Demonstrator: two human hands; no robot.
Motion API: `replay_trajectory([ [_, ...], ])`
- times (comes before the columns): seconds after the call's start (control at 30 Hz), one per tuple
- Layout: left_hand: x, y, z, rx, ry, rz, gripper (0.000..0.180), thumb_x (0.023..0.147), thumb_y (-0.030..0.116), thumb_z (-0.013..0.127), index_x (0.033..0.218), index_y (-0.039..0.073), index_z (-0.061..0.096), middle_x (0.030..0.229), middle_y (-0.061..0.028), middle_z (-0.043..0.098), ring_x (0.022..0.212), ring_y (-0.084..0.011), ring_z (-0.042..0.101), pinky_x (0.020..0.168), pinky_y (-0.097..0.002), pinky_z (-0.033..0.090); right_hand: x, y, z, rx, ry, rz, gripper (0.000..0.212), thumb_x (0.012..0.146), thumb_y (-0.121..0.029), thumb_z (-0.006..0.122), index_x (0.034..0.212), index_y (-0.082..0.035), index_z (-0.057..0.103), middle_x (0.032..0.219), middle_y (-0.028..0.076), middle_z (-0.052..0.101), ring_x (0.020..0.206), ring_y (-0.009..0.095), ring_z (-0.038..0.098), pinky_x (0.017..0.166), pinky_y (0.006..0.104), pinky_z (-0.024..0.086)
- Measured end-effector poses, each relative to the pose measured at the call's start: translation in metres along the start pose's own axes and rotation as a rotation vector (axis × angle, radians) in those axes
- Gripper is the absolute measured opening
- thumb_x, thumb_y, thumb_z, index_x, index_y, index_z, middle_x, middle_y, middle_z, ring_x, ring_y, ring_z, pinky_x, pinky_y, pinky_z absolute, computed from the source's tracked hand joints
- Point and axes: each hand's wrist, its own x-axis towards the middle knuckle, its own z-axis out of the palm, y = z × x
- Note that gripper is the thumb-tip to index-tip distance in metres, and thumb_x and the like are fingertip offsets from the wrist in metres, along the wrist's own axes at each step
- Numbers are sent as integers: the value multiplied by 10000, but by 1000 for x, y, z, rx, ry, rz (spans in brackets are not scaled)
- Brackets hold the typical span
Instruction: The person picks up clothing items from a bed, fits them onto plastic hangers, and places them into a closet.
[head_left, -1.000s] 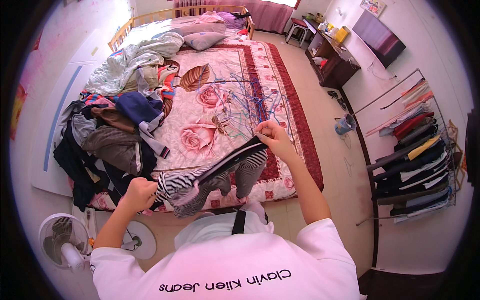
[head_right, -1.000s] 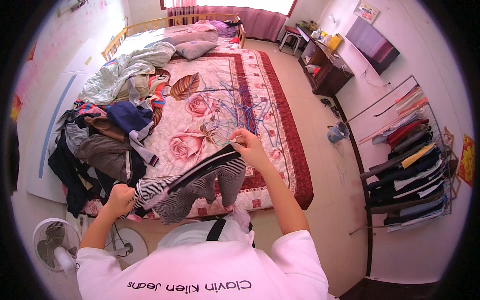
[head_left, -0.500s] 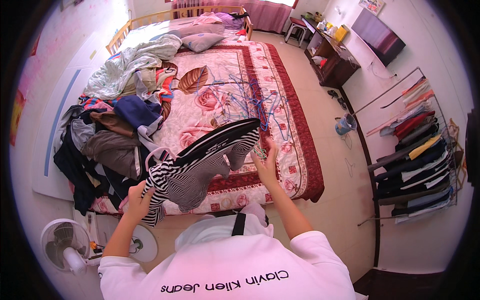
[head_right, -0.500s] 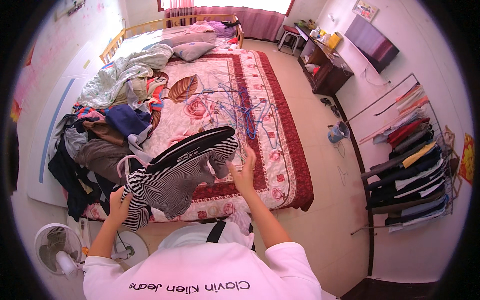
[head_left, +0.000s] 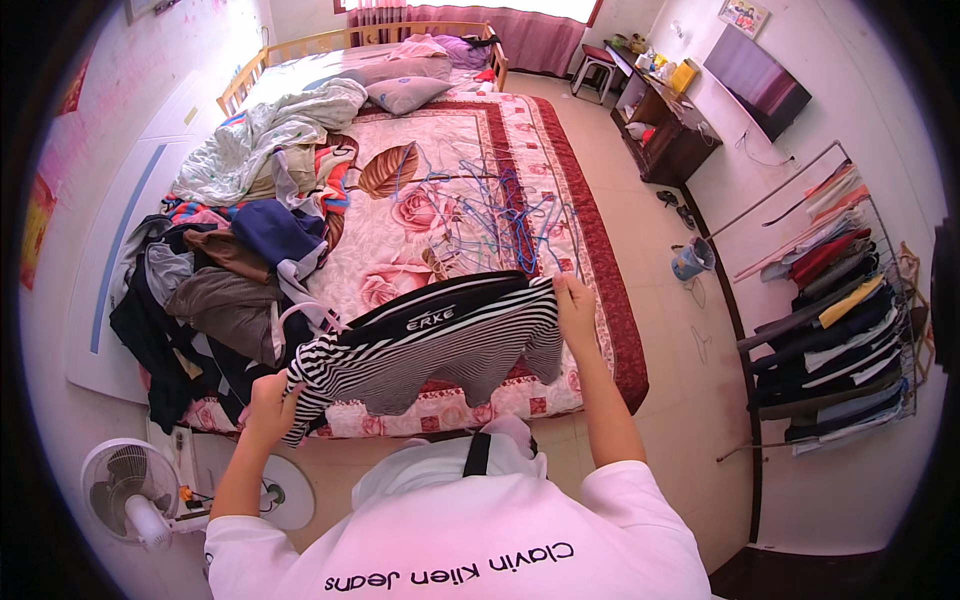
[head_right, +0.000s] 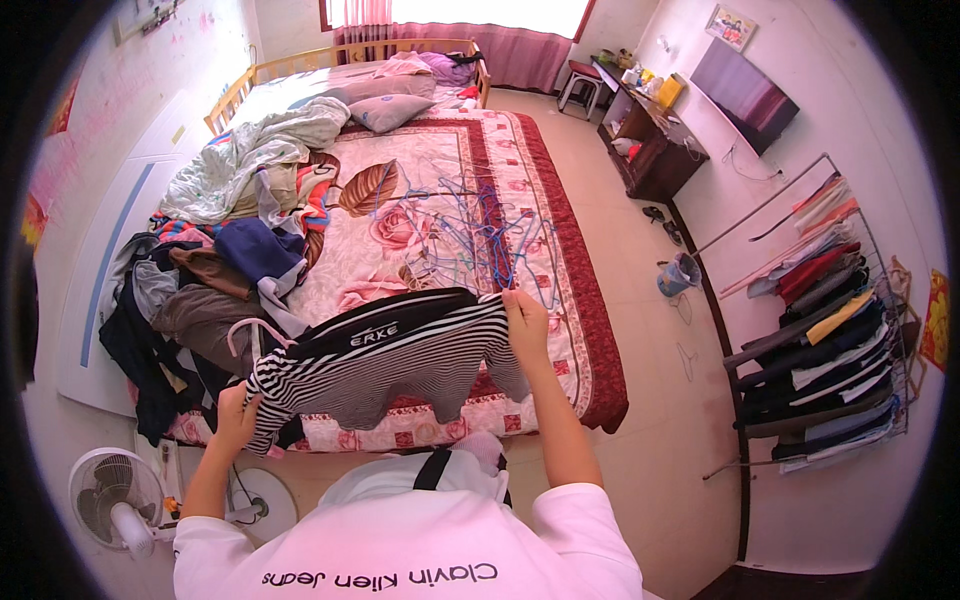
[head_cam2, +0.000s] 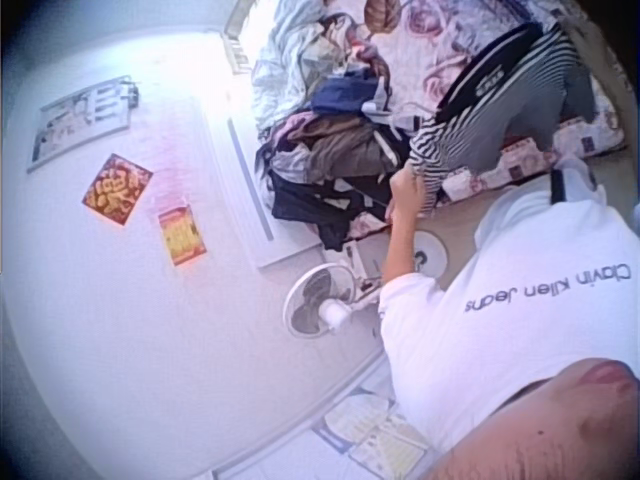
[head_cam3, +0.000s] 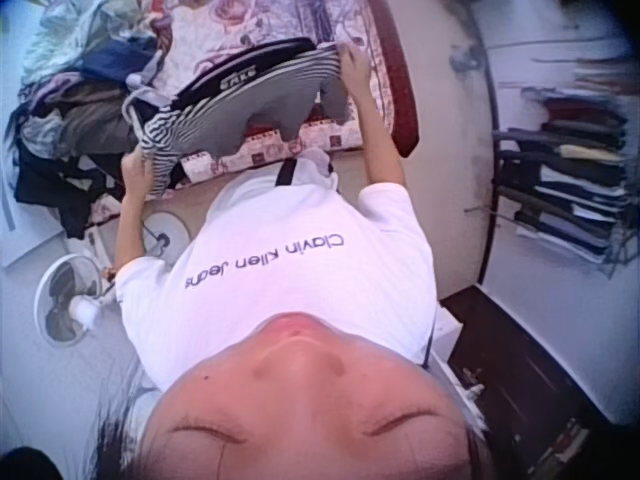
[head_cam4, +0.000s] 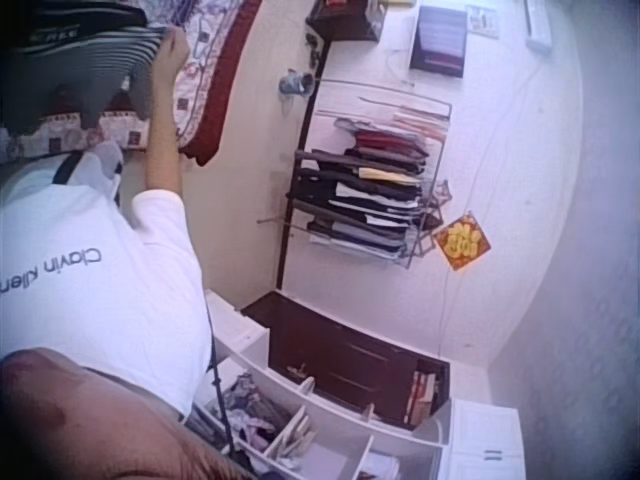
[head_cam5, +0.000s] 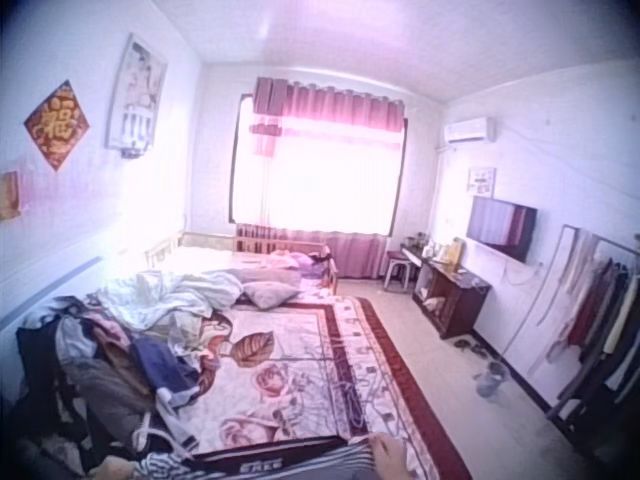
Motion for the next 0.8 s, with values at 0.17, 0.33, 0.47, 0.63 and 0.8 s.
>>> replay_trajectory([
  [0.17,-3,16,10,-137,65,-20,119,826,77,554,872,-30,578,684,-191,566,618,-371,561,545,-372,406,-6,-38,18,487,-168,86,244,953,-230,505,1035,-13,581,940,43,589,867,92,521,777,225,412],
  [0.33,6,33,12,-124,72,-16,110,825,74,559,863,-28,579,673,-184,560,596,-352,556,535,-348,403,-20,-11,21,451,-118,182,242,969,-220,480,1003,-8,589,861,6,593,802,76,523,730,222,426],
  [0.47,1,25,13,-109,36,-38,103,823,77,581,816,-23,557,636,-170,537,550,-336,535,499,-342,384,-34,-20,22,355,-32,163,303,985,-244,447,776,-37,519,699,-51,468,664,41,394,585,212,351],
  [0.63,-4,39,22,-153,80,-132,131,851,102,579,825,-24,554,644,-163,561,555,-303,570,503,-327,400,-41,-8,24,288,77,140,362,990,-272,435,703,-52,445,647,-57,380,628,44,327,538,227,297],
  [0.8,-21,33,29,-220,110,-208,164,880,130,563,885,-34,565,658,-138,592,558,-201,574,524,-304,410,-39,-26,24,165,232,58,398,974,-271,475,686,2,441,596,-8,330,616,71,310,530,262,300],
])
